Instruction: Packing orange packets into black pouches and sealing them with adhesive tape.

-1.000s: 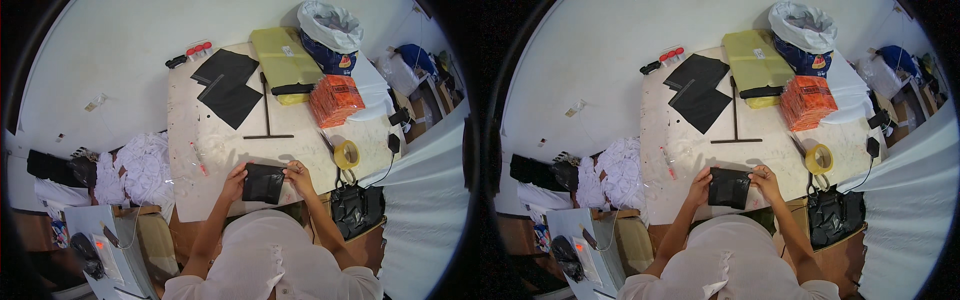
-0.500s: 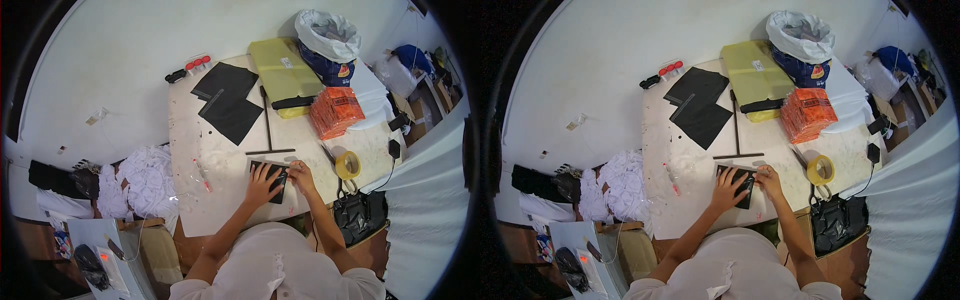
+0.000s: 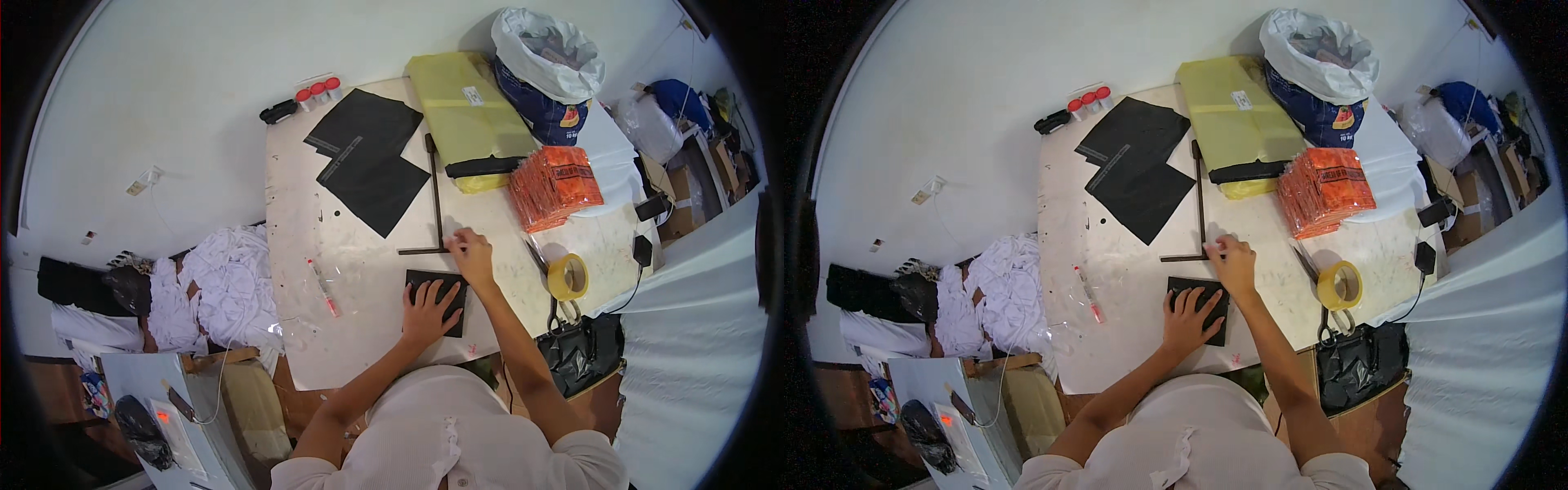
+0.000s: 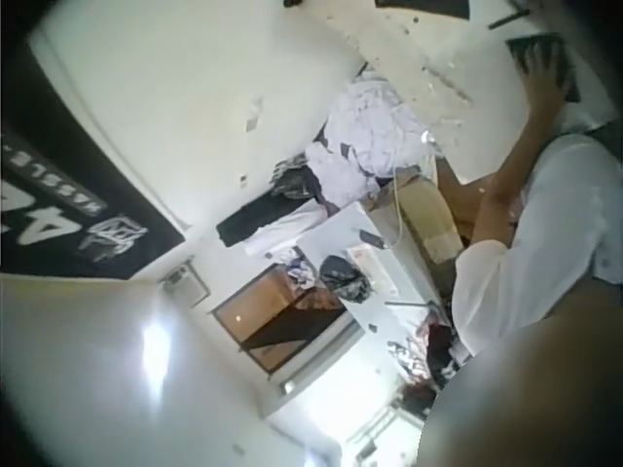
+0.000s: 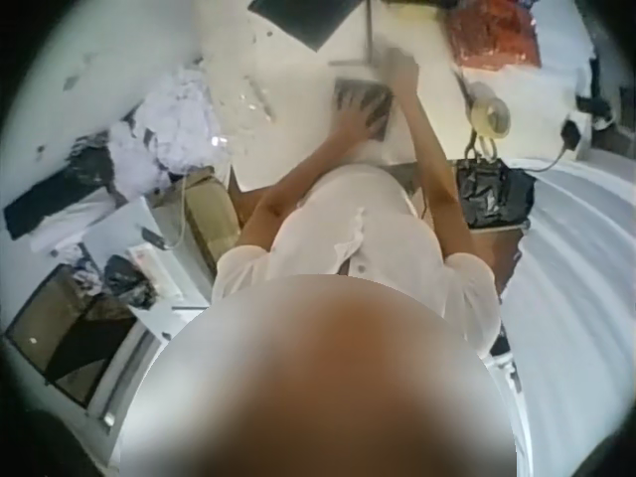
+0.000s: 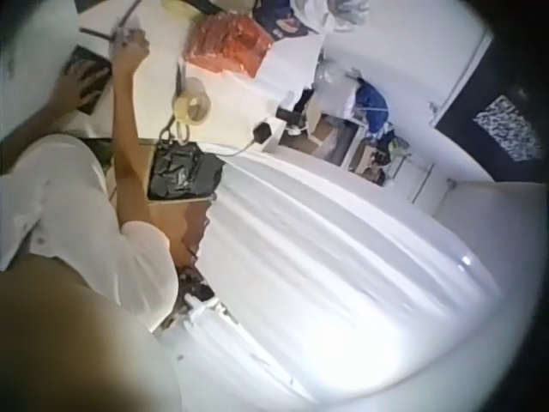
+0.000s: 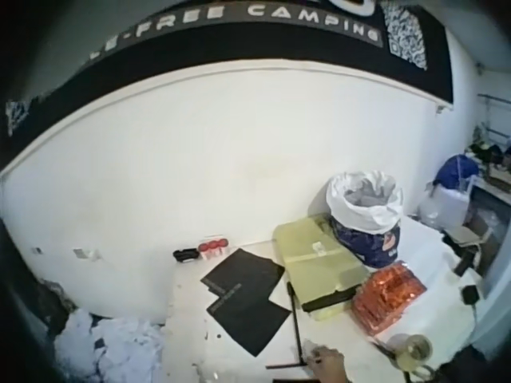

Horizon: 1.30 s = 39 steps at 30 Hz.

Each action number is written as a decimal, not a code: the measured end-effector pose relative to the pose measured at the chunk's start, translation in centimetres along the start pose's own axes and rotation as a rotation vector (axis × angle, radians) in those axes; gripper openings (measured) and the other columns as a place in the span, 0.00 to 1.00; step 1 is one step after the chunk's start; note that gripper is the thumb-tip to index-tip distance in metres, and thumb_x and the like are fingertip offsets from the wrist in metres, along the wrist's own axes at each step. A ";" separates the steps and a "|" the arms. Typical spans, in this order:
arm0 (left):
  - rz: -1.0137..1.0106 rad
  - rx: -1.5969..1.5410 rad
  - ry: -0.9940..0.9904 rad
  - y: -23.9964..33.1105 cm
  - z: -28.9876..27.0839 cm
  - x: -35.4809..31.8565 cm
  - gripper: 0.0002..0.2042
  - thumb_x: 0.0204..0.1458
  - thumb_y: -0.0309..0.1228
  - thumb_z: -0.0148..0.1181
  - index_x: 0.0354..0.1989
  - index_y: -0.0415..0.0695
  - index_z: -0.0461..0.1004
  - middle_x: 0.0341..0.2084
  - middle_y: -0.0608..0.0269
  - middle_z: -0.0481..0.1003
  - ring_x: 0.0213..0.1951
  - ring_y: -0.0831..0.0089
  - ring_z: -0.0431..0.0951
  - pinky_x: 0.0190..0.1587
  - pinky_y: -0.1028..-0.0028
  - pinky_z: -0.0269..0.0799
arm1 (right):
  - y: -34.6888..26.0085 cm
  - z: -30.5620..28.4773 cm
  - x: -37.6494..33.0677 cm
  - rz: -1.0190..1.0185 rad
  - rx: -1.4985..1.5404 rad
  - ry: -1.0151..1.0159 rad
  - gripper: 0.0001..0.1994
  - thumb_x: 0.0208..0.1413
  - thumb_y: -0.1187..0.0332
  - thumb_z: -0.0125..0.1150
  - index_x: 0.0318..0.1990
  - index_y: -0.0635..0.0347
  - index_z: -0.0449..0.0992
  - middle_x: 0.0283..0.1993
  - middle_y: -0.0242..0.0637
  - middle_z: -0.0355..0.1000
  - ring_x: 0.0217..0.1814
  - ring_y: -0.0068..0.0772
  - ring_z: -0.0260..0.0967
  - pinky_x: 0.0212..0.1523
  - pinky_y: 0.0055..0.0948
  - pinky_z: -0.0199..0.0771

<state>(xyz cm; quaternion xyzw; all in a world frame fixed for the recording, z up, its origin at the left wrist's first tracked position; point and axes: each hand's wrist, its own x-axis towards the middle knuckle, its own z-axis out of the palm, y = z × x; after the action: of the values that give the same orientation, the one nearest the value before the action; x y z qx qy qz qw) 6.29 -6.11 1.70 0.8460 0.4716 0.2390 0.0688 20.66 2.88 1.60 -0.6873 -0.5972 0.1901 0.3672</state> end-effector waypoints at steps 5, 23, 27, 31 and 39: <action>-0.044 0.034 0.029 0.5 0.8 0.1 0.21 0.45 0.47 0.53 0.50 0.58 0.68 0.44 0.60 0.63 0.47 0.63 0.61 0.51 0.49 0.52 | -0.3 2.9 1.3 -0.175 -0.450 0.038 0.16 0.45 0.54 0.56 0.25 0.60 0.72 0.24 0.40 0.72 0.27 0.43 0.68 0.41 0.41 0.54; -0.102 0.014 0.064 0.1 1.3 0.2 0.21 0.43 0.47 0.55 0.46 0.55 0.70 0.43 0.60 0.62 0.46 0.62 0.60 0.50 0.48 0.53 | -0.4 1.5 0.2 -0.097 -0.269 -0.308 0.11 0.38 0.62 0.59 0.19 0.62 0.72 0.18 0.44 0.70 0.23 0.48 0.69 0.28 0.38 0.70; -0.102 -0.014 0.042 0.6 1.3 1.2 0.21 0.43 0.46 0.55 0.47 0.56 0.69 0.43 0.59 0.63 0.46 0.61 0.60 0.50 0.48 0.53 | -0.1 0.6 0.5 -0.054 -0.275 -0.314 0.13 0.39 0.60 0.61 0.20 0.62 0.73 0.19 0.45 0.70 0.24 0.47 0.69 0.28 0.38 0.70; -0.106 0.007 -0.054 0.9 0.4 1.6 0.22 0.43 0.48 0.56 0.48 0.57 0.69 0.44 0.60 0.63 0.47 0.61 0.61 0.50 0.49 0.53 | -0.2 -0.8 0.1 -0.010 -0.060 -0.261 0.14 0.43 0.58 0.62 0.22 0.61 0.73 0.20 0.43 0.70 0.24 0.45 0.69 0.27 0.36 0.69; -0.136 0.133 -0.242 1.3 0.0 2.1 0.26 0.44 0.53 0.55 0.52 0.59 0.65 0.45 0.58 0.60 0.47 0.55 0.60 0.51 0.45 0.56 | 2.8 -13.6 -4.6 -0.059 -0.376 0.363 0.16 0.38 0.70 0.62 0.38 0.62 0.71 0.38 0.43 0.69 0.47 0.47 0.61 0.51 0.43 0.55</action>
<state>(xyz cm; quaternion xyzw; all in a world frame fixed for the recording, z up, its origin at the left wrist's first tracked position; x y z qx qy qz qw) 8.23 -5.08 2.87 0.8375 0.5307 0.0986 0.0848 31.09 -5.38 7.71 -0.7485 -0.5664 -0.0616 0.3395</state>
